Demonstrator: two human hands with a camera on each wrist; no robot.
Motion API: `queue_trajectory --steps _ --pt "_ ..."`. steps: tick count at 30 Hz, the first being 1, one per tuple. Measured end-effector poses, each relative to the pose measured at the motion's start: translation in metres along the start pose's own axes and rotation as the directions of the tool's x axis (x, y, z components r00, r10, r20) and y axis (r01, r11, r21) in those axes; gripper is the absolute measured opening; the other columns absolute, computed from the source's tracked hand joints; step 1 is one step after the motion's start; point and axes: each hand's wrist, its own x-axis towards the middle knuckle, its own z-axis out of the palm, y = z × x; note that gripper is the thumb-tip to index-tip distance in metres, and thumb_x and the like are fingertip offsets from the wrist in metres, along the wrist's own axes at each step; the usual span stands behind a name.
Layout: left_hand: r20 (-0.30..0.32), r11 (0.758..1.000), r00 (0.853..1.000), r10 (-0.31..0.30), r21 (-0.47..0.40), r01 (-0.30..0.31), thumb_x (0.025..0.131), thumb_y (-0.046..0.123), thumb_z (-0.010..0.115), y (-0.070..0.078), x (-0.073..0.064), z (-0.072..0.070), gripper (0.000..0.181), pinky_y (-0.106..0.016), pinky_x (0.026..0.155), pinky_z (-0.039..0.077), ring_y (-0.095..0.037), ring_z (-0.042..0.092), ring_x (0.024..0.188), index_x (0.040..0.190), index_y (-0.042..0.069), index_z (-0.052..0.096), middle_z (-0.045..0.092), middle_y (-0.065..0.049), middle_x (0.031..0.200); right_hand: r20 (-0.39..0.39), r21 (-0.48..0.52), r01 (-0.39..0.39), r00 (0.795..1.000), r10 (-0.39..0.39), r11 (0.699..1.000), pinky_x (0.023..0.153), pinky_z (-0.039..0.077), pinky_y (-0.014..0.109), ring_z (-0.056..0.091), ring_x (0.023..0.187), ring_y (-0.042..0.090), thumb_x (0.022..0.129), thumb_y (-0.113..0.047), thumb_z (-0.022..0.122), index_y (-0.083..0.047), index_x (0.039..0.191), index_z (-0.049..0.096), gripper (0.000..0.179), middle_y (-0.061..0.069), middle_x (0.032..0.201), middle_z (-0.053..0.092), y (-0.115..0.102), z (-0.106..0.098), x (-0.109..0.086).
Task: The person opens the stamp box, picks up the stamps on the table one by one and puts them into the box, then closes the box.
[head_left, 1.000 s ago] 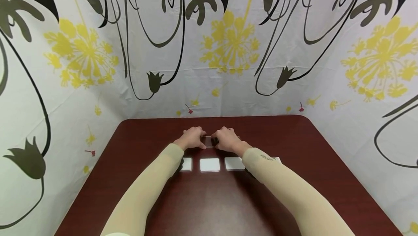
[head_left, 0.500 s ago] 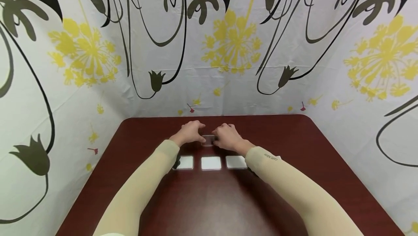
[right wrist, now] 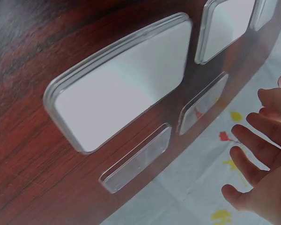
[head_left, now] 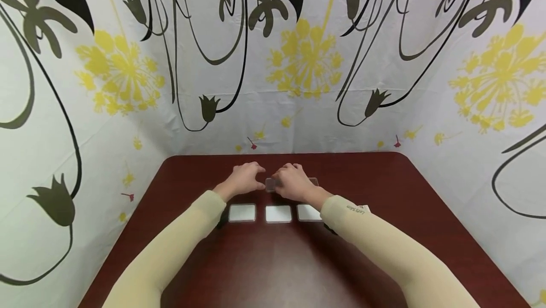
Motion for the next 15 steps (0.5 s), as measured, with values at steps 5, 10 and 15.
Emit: queue_trajectory --steps 5,10,15 --pt "-0.014 0.999 1.0 -0.027 0.025 0.027 0.089 0.033 0.079 -0.006 -0.022 0.002 0.055 -0.061 0.097 0.039 -0.028 0.055 0.125 0.137 0.011 0.063 0.059 -0.007 0.135 -0.007 0.021 0.031 1.0 -0.03 0.999 0.105 0.034 0.062 0.055 0.119 0.026 0.089 -0.031 0.075 -0.017 0.119 0.076 0.033 -0.003 0.118 0.071 -0.012 0.001 -0.005" --pt "-0.03 0.999 0.999 -0.039 0.013 0.04 0.088 0.032 0.079 -0.018 -0.041 0.005 0.055 -0.062 0.098 0.039 -0.029 0.056 0.124 0.136 0.009 0.064 0.06 -0.008 0.134 0.016 0.019 0.07 0.997 -0.07 0.997 0.106 0.033 0.063 0.053 0.122 0.025 0.093 -0.035 0.072 -0.02 0.12 0.076 0.032 -0.003 0.122 0.069 -0.023 0.004 -0.01" --pt "-0.029 0.999 0.999 -0.042 -0.018 0.041 0.089 0.03 0.079 -0.03 -0.057 0.008 0.053 -0.063 0.099 0.038 -0.03 0.056 0.123 0.134 0.006 0.065 0.061 -0.01 0.132 0.013 0.071 0.082 0.996 -0.083 0.994 0.106 0.032 0.063 0.052 0.124 0.026 0.094 -0.035 0.071 -0.019 0.123 0.075 0.033 -0.003 0.126 0.068 -0.035 0.007 -0.013"
